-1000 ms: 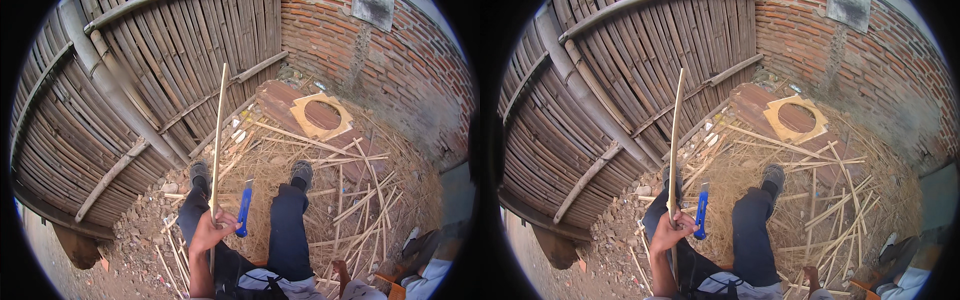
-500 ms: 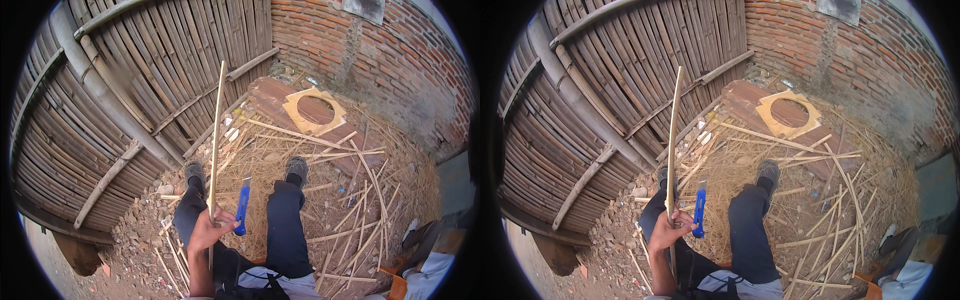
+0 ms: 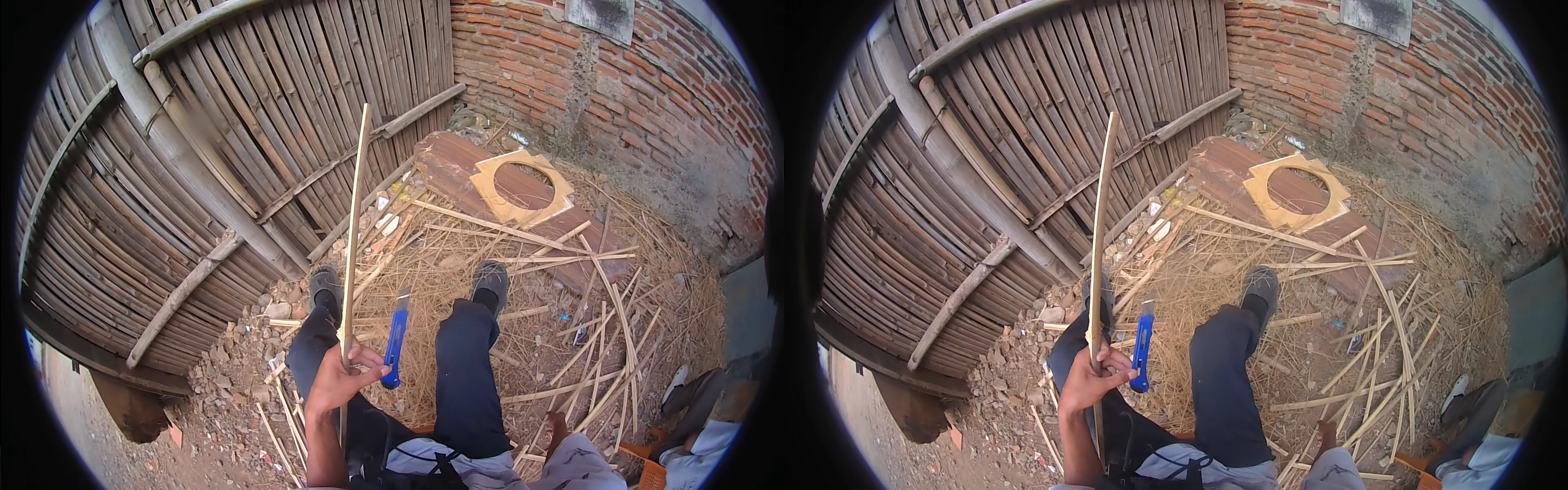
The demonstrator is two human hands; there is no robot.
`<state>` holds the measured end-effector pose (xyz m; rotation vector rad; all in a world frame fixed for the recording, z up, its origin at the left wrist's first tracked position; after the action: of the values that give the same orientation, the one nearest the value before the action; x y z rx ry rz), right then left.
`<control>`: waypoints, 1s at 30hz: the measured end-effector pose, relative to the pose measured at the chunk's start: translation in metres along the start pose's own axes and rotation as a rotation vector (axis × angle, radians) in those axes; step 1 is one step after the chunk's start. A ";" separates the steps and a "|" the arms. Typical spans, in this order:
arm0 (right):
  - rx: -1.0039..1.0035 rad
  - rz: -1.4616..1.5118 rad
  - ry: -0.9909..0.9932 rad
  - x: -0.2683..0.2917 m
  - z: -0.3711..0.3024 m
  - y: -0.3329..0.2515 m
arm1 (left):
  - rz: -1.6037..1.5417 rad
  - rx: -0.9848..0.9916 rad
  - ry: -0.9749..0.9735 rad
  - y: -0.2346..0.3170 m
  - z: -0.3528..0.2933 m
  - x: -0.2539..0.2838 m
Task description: The person sits on a low stool and uses a blue utility knife to shave thin strips from a long, light-colored wooden stick. The person holds the stick with the left hand and scrapes the surface with the knife in the right hand, creating wood shavings that fall to the ground.
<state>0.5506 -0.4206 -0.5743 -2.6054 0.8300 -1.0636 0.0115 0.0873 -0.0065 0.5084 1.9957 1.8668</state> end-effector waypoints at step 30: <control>0.540 -0.998 -0.142 -0.013 -0.150 0.032 | -0.033 -0.002 0.013 -0.003 -0.003 0.002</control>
<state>0.4254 -0.4363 -0.4857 -2.4930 -0.7989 -1.0412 0.0079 0.0854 -0.0089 0.4612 1.9982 1.8563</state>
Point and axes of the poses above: each hand's wrist, its own z-axis towards the middle knuckle, its own x-axis out of the back of the hand, y = z × x, the point moved 9 cm from there along z, towards the middle knuckle, and after that the axes turned 1 degree about y, right-handed, at the moved point
